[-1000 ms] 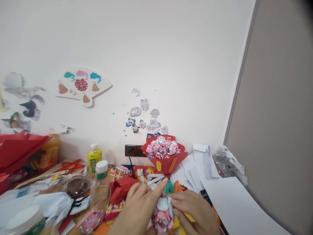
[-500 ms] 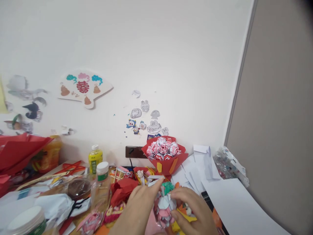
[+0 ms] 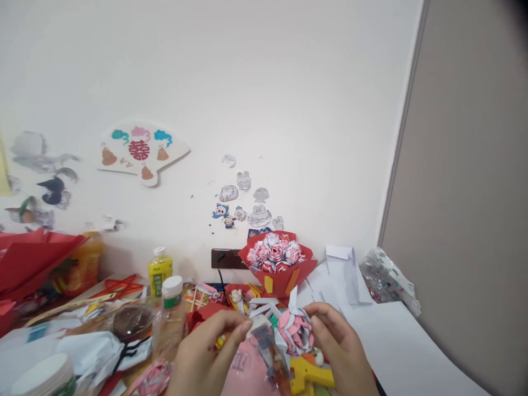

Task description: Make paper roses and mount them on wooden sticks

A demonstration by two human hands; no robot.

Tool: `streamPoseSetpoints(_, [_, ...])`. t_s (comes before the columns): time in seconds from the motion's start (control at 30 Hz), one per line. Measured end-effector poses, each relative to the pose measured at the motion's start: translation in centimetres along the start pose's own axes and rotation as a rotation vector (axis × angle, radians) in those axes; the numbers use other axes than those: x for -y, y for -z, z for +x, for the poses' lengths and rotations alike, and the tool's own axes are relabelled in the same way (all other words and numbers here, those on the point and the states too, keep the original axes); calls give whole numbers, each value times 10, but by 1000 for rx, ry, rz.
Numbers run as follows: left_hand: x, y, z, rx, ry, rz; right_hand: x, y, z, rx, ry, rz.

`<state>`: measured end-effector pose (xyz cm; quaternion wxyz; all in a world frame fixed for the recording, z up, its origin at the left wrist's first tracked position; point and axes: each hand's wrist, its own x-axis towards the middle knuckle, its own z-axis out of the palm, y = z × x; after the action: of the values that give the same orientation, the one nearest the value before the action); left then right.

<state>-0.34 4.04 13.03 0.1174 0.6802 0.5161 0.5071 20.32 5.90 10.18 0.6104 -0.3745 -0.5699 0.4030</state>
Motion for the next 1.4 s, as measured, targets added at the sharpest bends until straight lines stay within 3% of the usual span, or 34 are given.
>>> streamPoseSetpoints(0.4, [-8,-19,-1,50,31,-209,-3,-3,-3,182,43,3])
streamPoseSetpoints(0.63, [4,-26,1,308,77,-392,1,-5,-2,208,-60,34])
streamPoseSetpoints(0.83, [2,-30,0,341,61,-369,-6,-7,5,138,-1,-52])
streamPoseSetpoints(0.93, [-2,-30,-2,397,41,-361,-8,-7,4,164,44,-99])
streamPoseSetpoints(1.2, [-5,-36,-4,334,-109,-118,-8,-6,1,62,474,-515])
streamPoseSetpoints(1.3, [-8,-36,-6,323,-52,-107,-9,-5,1,92,434,-538])
streamPoseSetpoints(1.4, [-13,-33,-5,323,-2,-157,-10,-6,0,137,304,-435])
